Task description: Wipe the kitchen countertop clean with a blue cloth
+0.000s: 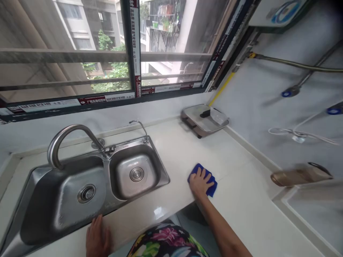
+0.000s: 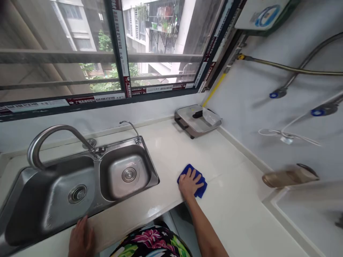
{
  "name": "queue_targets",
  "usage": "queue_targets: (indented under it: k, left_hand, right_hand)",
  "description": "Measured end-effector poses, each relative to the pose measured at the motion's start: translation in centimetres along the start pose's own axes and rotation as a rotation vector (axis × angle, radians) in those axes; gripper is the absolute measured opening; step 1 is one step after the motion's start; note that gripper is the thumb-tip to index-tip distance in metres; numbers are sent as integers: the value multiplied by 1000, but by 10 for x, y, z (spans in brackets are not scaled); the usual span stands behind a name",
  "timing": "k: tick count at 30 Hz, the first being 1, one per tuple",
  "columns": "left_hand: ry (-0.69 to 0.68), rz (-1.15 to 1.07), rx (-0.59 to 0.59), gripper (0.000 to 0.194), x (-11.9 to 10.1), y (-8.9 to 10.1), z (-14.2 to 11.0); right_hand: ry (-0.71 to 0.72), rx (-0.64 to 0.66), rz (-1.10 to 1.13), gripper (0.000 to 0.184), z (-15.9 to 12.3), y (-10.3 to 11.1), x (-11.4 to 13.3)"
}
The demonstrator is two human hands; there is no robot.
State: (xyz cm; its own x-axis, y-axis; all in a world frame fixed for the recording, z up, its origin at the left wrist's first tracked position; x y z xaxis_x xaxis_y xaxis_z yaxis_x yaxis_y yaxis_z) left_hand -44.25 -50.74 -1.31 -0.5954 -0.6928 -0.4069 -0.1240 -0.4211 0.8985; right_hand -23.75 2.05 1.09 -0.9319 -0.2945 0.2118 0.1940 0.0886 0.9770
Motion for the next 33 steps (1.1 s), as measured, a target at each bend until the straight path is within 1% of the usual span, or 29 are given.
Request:
queue_targets:
  k: [3, 5, 6, 7, 9, 12, 15, 18, 20, 23, 28, 33]
  left_hand:
    - [38, 15, -17, 61, -1, 3, -7]
    - [58, 31, -7, 60, -6, 3, -8]
    - [71, 45, -1, 60, -8, 4, -7]
    - [84, 62, 4, 61, -10, 4, -7]
    - [99, 97, 13, 60, -14, 6, -5]
    - [100, 132, 26, 58, -18, 9, -4]
    - [107, 142, 30, 53, -20, 11, -1]
    - [135, 135, 2, 50, -23, 14, 2]
    - [166, 141, -25, 48, -27, 15, 4]
    - [193, 156, -52, 47, -33, 18, 6]
    - [194, 181, -53, 46, -43, 24, 9]
    - [228, 190, -40, 45, -48, 28, 12]
  right_hand:
    - [137, 40, -58, 59, -3, -7, 47]
    - [233, 73, -113, 59, -13, -11, 68]
    - [282, 94, -142, 59, -19, -13, 74]
    - [331, 118, -170, 59, -25, -15, 76]
    - [441, 166, -220, 60, -39, -17, 74]
    - [665, 212, -271, 63, -60, -16, 61]
    - [886, 229, -297, 67, -77, -10, 49]
    - [989, 236, -301, 69, -79, -3, 52]
    - [1048, 256, -288, 70, -74, 0, 64]
    - [1125, 302, -267, 68, -58, 1, 94]
    - [1166, 344, -278, 63, -11, -7, 148]
    - [1151, 315, -299, 60, 41, -18, 198]
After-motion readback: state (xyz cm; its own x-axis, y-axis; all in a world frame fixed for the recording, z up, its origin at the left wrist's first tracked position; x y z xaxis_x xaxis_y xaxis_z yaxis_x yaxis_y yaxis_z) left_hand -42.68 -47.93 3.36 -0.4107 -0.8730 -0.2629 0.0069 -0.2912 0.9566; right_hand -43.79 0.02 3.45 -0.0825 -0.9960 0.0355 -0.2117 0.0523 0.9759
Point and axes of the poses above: each hand's wrist, its own z-axis towards the middle knuckle, its own y-axis out of the back of the hand, x = y × z, the point moved 7 cm from there along z, towards the middle knuckle, and after that the axes turned 13 degrees about x, right-handed, at the moved point
